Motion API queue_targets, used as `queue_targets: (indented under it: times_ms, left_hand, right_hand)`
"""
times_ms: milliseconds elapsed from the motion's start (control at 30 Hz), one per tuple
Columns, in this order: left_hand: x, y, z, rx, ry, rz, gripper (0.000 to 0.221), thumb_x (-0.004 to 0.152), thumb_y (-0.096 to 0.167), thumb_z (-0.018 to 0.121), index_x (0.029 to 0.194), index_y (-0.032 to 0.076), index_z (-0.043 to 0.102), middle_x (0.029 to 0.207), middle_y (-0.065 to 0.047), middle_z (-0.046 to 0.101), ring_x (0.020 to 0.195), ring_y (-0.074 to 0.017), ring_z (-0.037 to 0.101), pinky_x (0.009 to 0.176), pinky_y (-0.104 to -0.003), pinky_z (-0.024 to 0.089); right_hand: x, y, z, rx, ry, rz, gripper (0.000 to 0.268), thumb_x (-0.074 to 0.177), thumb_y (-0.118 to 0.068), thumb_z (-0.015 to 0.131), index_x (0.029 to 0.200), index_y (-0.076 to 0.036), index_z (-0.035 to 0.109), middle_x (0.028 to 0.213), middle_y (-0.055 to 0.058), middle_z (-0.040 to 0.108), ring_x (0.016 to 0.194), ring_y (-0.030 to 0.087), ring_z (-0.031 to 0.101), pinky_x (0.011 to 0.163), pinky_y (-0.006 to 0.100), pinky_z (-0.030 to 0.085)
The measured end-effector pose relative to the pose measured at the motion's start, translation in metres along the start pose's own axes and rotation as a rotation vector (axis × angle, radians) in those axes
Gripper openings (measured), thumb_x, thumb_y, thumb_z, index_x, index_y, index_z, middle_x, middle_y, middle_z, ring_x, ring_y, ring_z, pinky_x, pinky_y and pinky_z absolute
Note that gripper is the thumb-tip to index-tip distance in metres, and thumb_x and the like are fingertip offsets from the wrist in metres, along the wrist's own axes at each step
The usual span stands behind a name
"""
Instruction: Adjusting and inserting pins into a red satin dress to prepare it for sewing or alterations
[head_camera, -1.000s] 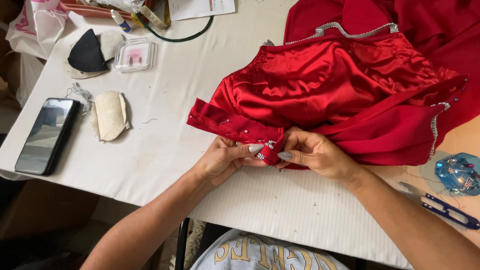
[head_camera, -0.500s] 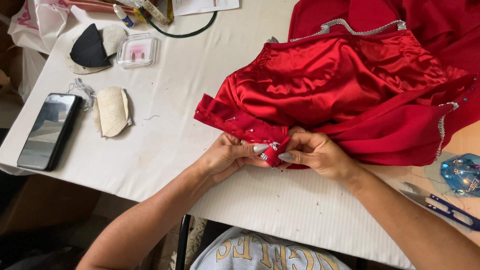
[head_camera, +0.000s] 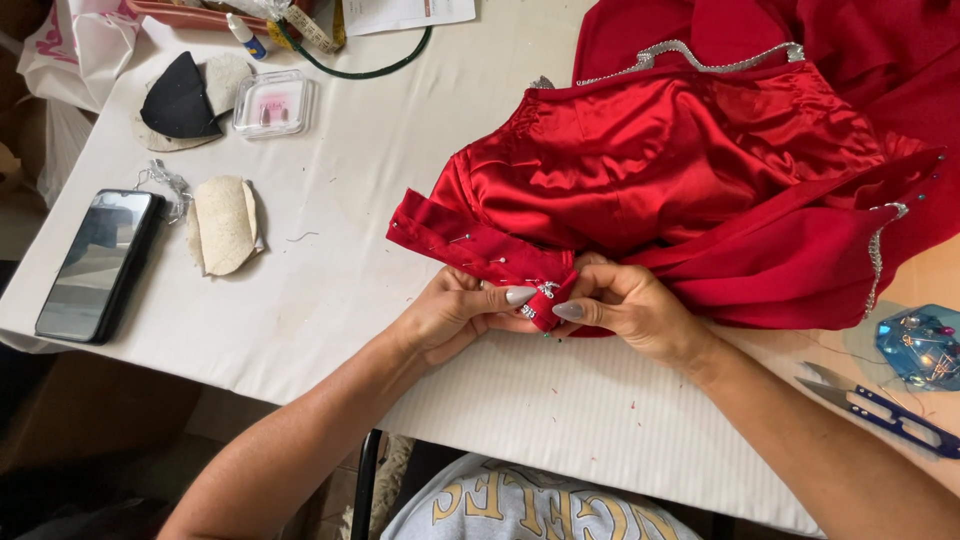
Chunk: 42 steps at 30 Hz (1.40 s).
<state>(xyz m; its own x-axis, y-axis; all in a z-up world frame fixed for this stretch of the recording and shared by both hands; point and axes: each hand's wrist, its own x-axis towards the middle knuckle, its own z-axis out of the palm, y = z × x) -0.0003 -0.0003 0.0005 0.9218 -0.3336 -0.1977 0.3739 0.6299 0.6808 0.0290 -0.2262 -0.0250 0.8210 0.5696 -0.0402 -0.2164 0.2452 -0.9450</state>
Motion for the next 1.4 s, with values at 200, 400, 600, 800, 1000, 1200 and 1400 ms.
queue_targets:
  times_ms: [200,400,600,800,1000,1200,1400]
  left_hand:
    - [-0.001,-0.004,-0.005,-0.002,0.027,0.003,0.025,0.081,-0.01,0.073,0.106,-0.009,0.069,0.081,-0.02,0.075,0.073,-0.0322,0.076,0.075,-0.054,0.064]
    - [0.001,-0.005,-0.007,0.003,0.029,0.002,0.027,0.081,-0.01,0.073,0.108,-0.009,0.069,0.081,-0.021,0.075,0.074,-0.0328,0.076,0.075,-0.055,0.064]
    - [0.002,-0.004,-0.003,-0.007,0.02,0.004,0.028,0.081,-0.012,0.073,0.109,-0.01,0.068,0.08,-0.022,0.074,0.074,-0.0351,0.075,0.075,-0.056,0.064]
    - [0.004,-0.006,-0.006,0.007,0.038,-0.01,0.027,0.081,-0.011,0.073,0.108,-0.01,0.068,0.08,-0.021,0.074,0.072,-0.0336,0.075,0.074,-0.054,0.064]
    - [-0.001,-0.001,-0.005,-0.003,0.068,-0.017,0.028,0.082,-0.011,0.072,0.109,-0.011,0.067,0.081,-0.022,0.075,0.072,-0.0338,0.075,0.075,-0.055,0.064]
    - [-0.033,0.016,-0.019,0.125,0.303,-0.072,0.026,0.082,-0.008,0.072,0.106,-0.014,0.067,0.087,-0.029,0.073,0.082,-0.0414,0.075,0.083,-0.06,0.061]
    - [-0.039,0.031,-0.016,-0.055,0.385,-0.085,0.035,0.09,0.014,0.069,0.112,-0.013,0.063,0.099,-0.032,0.069,0.094,-0.0442,0.071,0.091,-0.065,0.055]
  right_hand:
    - [-0.001,-0.012,0.004,-0.02,-0.033,0.026,0.016,0.091,-0.005,0.07,0.085,0.008,0.064,0.099,0.009,0.052,0.089,0.02,0.064,0.082,0.051,0.066]
    - [-0.003,-0.018,0.006,0.005,-0.064,0.019,0.016,0.094,-0.007,0.067,0.087,0.007,0.063,0.099,0.007,0.048,0.086,0.016,0.061,0.083,0.049,0.067]
    - [-0.001,-0.017,0.011,-0.006,-0.056,-0.009,0.018,0.092,-0.006,0.069,0.084,0.01,0.063,0.098,0.01,0.05,0.086,0.019,0.062,0.079,0.051,0.067]
    - [0.0,-0.014,0.011,-0.015,-0.021,0.018,0.019,0.09,-0.006,0.071,0.085,0.011,0.065,0.096,0.012,0.052,0.083,0.021,0.064,0.077,0.051,0.067]
    - [0.0,-0.017,0.011,0.02,0.018,0.05,0.019,0.09,-0.007,0.071,0.084,0.01,0.064,0.094,0.012,0.055,0.081,0.023,0.069,0.077,0.05,0.067]
    - [-0.007,-0.013,0.012,-0.211,0.018,-0.016,0.012,0.09,-0.003,0.071,0.092,0.007,0.066,0.094,0.015,0.062,0.076,0.022,0.072,0.071,0.04,0.066]
    - [-0.02,-0.045,0.036,-1.214,0.034,-0.543,0.018,0.083,-0.02,0.079,0.1,-0.017,0.075,0.103,-0.004,0.065,0.079,0.011,0.07,0.073,0.027,0.058]
